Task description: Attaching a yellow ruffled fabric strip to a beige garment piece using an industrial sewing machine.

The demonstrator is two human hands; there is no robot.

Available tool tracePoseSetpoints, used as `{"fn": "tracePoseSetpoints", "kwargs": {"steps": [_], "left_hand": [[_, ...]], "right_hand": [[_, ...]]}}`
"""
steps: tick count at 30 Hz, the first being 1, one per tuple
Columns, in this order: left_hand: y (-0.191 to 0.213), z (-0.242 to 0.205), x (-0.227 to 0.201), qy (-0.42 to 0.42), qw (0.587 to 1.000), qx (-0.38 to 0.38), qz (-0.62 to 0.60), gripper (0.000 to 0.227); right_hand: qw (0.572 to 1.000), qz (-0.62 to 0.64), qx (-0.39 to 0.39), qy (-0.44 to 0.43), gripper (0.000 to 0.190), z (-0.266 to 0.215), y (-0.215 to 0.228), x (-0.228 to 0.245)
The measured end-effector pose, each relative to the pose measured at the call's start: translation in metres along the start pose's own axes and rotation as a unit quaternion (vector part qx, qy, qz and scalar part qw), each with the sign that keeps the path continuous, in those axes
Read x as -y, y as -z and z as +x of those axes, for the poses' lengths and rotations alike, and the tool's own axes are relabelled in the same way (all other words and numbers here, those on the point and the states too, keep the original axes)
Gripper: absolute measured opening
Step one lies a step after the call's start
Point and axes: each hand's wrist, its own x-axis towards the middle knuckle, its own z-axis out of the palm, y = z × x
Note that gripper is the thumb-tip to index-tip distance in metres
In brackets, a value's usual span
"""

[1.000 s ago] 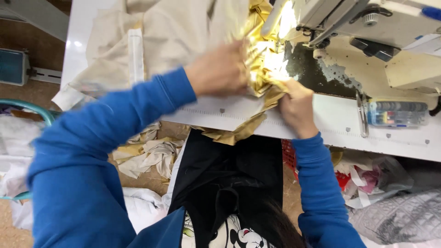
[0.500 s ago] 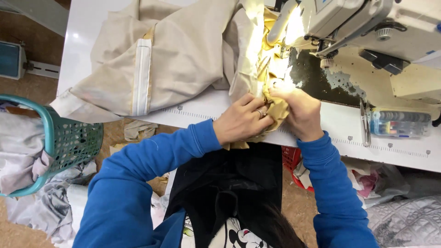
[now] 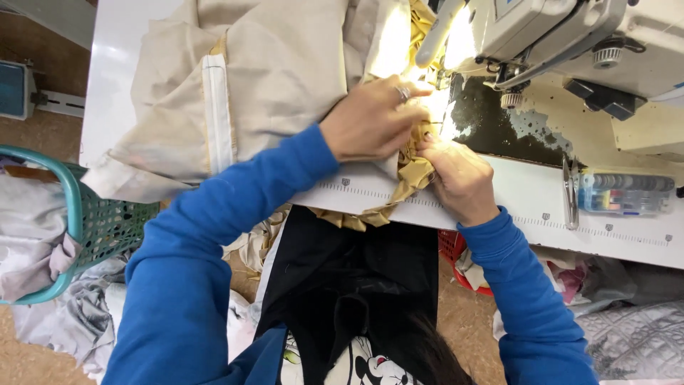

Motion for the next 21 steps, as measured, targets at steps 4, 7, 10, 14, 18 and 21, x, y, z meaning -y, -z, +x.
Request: {"fn": "tracePoseSetpoints", "kwargs": {"steps": [4, 7, 10, 14, 18, 21], "left_hand": [[-0.045, -0.003, 0.022, -0.100, 0.961, -0.088, 0.244, 0.016], [-0.048, 0.003, 0.020, -0.104, 0.956, -0.111, 0.250, 0.018], [-0.055, -0.001, 0.031, -0.098, 0.954, -0.121, 0.258, 0.017], [-0.061, -0.003, 0.048, -0.089, 0.959, -0.120, 0.242, 0.018], [-0.062, 0.003, 0.049, -0.083, 0.960, -0.126, 0.234, 0.017], [-0.053, 0.007, 0.043, -0.074, 0.960, -0.124, 0.239, 0.016]], "right_hand": [[0.999, -0.025, -0.021, 0.015, 0.029, 0.005, 0.003, 0.002], [1.000, -0.020, -0.021, -0.001, 0.030, 0.006, 0.005, 0.004], [1.000, -0.013, -0.018, -0.011, 0.033, 0.008, 0.003, 0.000], [0.999, 0.001, -0.006, -0.036, 0.037, 0.006, 0.002, -0.008], [0.999, -0.008, -0.013, -0.040, 0.035, 0.000, -0.003, -0.018], [0.999, -0.006, -0.012, -0.047, 0.031, 0.003, -0.001, -0.015]]}}
